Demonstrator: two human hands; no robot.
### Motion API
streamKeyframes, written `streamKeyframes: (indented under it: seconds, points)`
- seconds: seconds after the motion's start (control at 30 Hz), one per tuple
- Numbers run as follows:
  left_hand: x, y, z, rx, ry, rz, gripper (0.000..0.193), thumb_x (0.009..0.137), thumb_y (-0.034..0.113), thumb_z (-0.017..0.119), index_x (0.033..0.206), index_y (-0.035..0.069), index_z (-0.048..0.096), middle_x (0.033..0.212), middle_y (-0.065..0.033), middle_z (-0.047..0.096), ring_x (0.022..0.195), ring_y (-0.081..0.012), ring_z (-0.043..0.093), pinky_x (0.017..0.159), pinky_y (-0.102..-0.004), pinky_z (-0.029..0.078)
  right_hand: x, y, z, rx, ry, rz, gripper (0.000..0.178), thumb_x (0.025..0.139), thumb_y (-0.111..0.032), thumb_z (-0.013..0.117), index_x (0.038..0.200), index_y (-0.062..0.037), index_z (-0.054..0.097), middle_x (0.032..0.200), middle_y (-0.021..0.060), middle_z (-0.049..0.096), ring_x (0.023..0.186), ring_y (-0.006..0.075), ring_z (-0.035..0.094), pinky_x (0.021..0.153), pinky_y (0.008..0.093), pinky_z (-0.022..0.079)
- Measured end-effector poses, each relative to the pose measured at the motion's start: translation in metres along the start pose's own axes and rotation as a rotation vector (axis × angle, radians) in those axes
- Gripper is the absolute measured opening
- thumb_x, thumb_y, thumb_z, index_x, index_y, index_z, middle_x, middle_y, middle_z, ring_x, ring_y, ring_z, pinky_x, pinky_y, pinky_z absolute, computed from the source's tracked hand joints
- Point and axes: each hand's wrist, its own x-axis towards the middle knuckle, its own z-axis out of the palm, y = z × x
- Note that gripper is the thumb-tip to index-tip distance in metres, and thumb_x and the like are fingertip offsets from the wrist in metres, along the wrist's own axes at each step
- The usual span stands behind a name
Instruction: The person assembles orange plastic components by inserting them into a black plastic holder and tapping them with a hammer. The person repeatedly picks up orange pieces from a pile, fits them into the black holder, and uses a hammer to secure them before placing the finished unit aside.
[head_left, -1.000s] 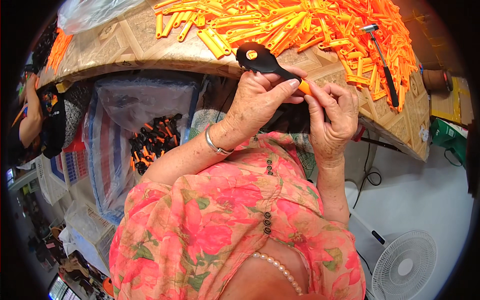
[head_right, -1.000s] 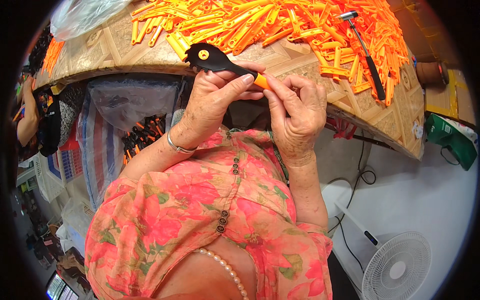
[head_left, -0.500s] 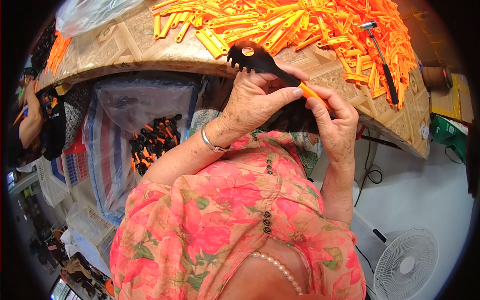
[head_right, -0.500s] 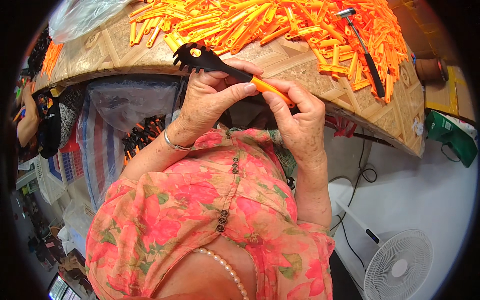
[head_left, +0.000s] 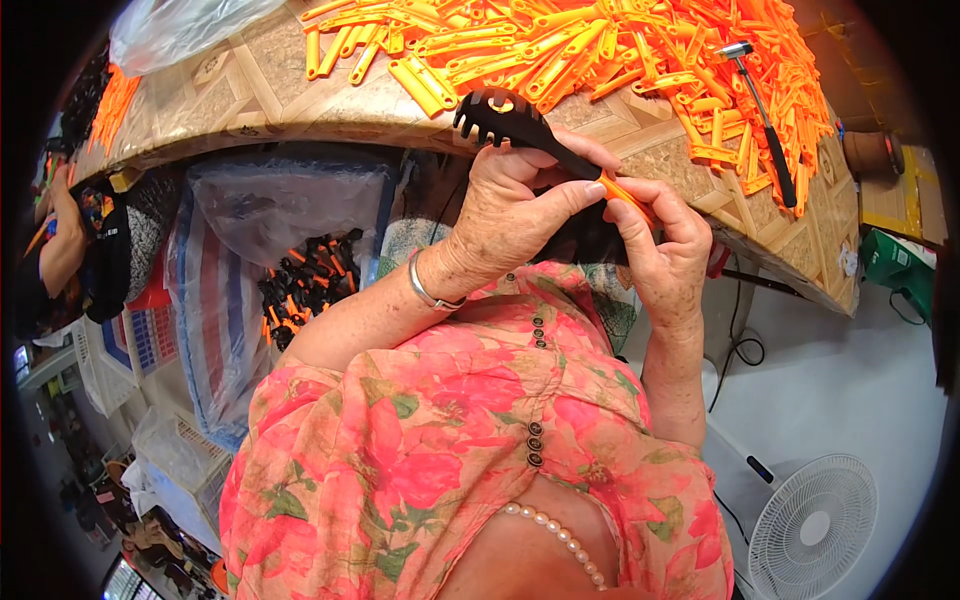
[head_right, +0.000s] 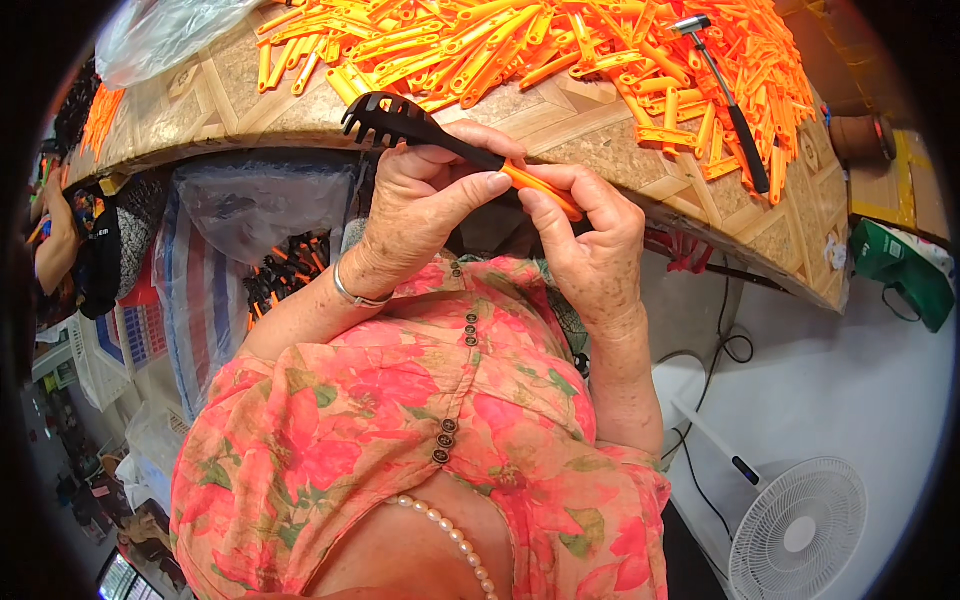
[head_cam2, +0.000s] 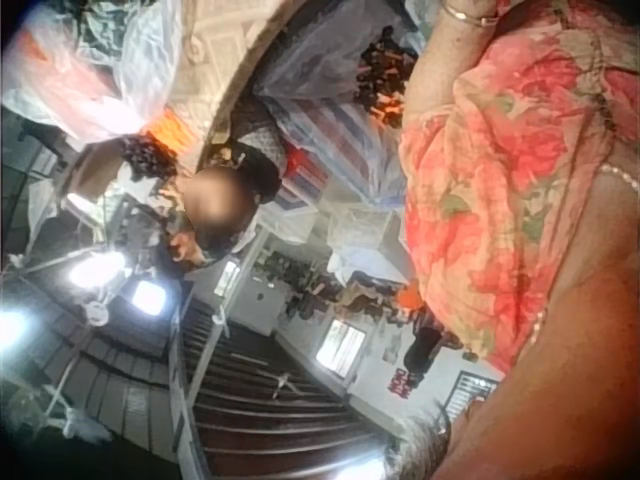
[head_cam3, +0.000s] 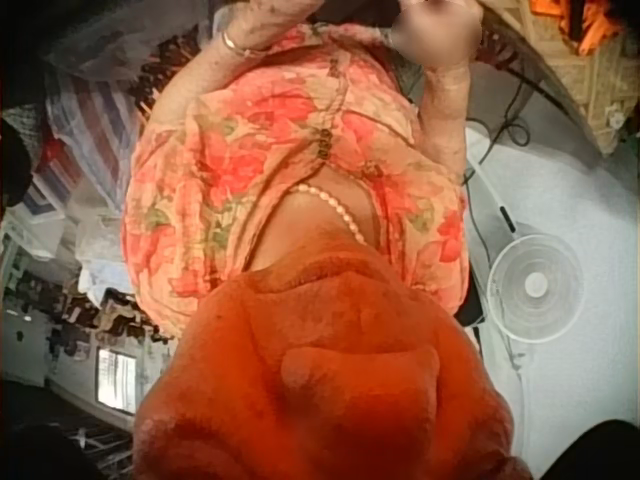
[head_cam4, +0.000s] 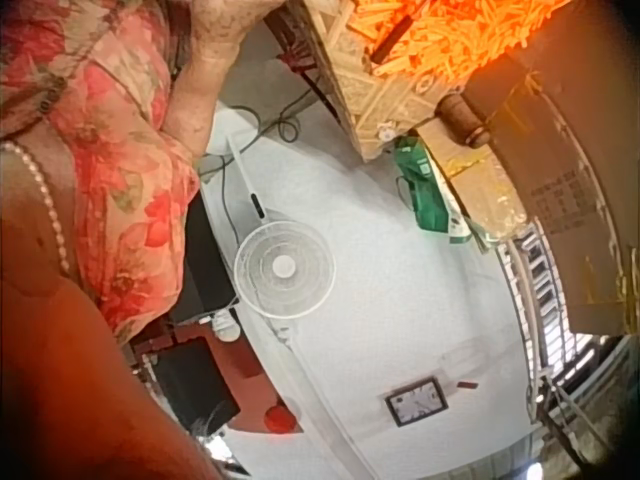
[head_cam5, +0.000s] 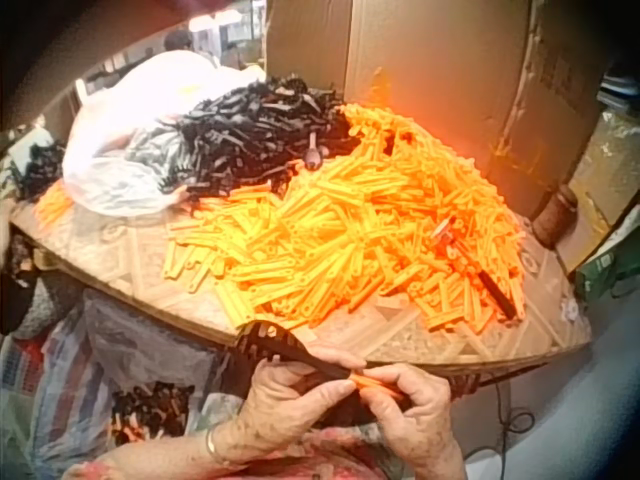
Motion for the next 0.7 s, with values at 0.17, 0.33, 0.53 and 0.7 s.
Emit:
streamKeyframes:
  seconds: [0.17, 0.33, 0.53, 0.7]
  points:
    - [-0.004, 0.001, 0.001, 0.015, -0.003, -0.008, 0.021, 0.089, -0.004, 0.065, 0.109, 0.000, 0.066, 0.106, -0.0040, 0.066, 0.096, -0.0111, 0.063, 0.087, -0.0247, 0.052, 0.000, -0.002, 0.000, -0.012, -0.048, -0.010, 0.010, 0.090, -0.008, 0.067, 0.093, 0.0011, 0.067, 0.079, 0.0059, 0.067, 0.067, 0.0076, 0.060, 0.062, 0.0239, 0.048]
    - [-0.004, 0.001, -0.002, 0.009, 0.010, -0.142, 0.022, 0.088, -0.005, 0.065, 0.109, -0.001, 0.066, 0.105, -0.0057, 0.067, 0.097, -0.0114, 0.063, 0.086, -0.0248, 0.052, -0.003, 0.000, 0.001, -0.038, -0.082, 0.112, 0.008, 0.090, -0.009, 0.066, 0.089, -0.0011, 0.065, 0.072, 0.0046, 0.062, 0.058, 0.0087, 0.053, 0.055, 0.0257, 0.043]
    - [0.002, 0.006, -0.007, 0.215, -0.141, 0.198, 0.027, 0.085, -0.007, 0.067, 0.111, -0.003, 0.065, 0.105, -0.0093, 0.066, 0.098, -0.0158, 0.064, 0.087, -0.0268, 0.052, 0.005, 0.007, -0.001, -0.235, 0.073, -0.430, 0.010, 0.087, -0.009, 0.069, 0.094, -0.0030, 0.065, 0.078, 0.0054, 0.065, 0.067, 0.0182, 0.061, 0.058, 0.0288, 0.048]
    - [-0.001, 0.032, -0.012, -0.186, -0.301, -0.024, 0.039, 0.089, -0.001, 0.066, 0.127, -0.003, 0.057, 0.108, -0.0142, 0.068, 0.102, -0.0187, 0.065, 0.088, -0.0286, 0.053, 0.009, -0.005, -0.028, -0.575, 0.130, -0.919, 0.023, 0.086, -0.009, 0.070, 0.108, -0.0064, 0.063, 0.091, 0.0061, 0.068, 0.082, 0.0241, 0.066, 0.071, 0.0337, 0.057]
